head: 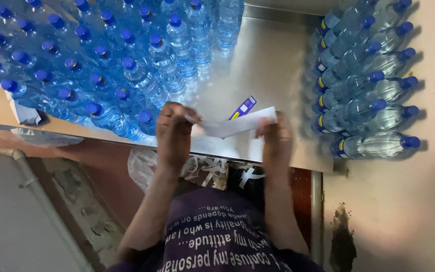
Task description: Manually applying plastic labels to water bottles at a workstation.
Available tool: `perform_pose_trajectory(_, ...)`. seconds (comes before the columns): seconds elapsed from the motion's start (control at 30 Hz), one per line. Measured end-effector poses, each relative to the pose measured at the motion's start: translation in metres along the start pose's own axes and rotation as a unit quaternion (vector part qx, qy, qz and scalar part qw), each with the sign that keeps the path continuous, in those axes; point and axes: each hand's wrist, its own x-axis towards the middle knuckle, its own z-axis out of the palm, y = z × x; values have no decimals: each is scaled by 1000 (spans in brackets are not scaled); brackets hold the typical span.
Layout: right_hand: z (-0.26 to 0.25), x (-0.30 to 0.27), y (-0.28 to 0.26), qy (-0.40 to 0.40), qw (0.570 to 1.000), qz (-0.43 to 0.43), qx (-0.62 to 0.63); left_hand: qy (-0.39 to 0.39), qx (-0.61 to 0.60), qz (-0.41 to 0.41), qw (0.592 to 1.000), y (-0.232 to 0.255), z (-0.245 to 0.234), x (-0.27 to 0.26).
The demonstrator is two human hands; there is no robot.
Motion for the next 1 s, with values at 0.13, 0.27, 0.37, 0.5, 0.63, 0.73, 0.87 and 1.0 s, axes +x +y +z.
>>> perform_pose_trajectory(0.13, -71, 26, -63, 255, 966, 0, 46, -43, -22, -161, 986, -12, -60, -24)
perform_pose_trajectory(0.27, -106, 13, -125, 363, 928, -62, 50, -213, 537, -309, 755, -22, -92, -54)
perform_pose_trajectory(0.37, -109, 3, -133, 352, 932, -59, -67, -230, 673, -246, 658, -81, -127, -89)
perform_pose_trajectory(0.5, -96, -18, -104, 181, 974, -89, -100, -140, 563, -369, 726, -55, -70, -56)
perform_pose_trajectory(0.63, -85, -32, -74, 60, 971, -33, -228, -5, 430, -240, 870, -124, -77, -23)
perform_pose_trajectory(0.73, -52, -34, -78, -45, 947, -15, -317, 79, 453, -96, 883, -202, -112, 29)
perform_pose_trajectory(0.87, -49, -43, -66, -57, 900, -64, -427, 216, 581, 147, 771, -300, -175, 117)
perform_pose_trajectory(1.0, -58, -51, -87, -101, 874, 1, -475, 293, 583, 41, 757, -312, -196, 173)
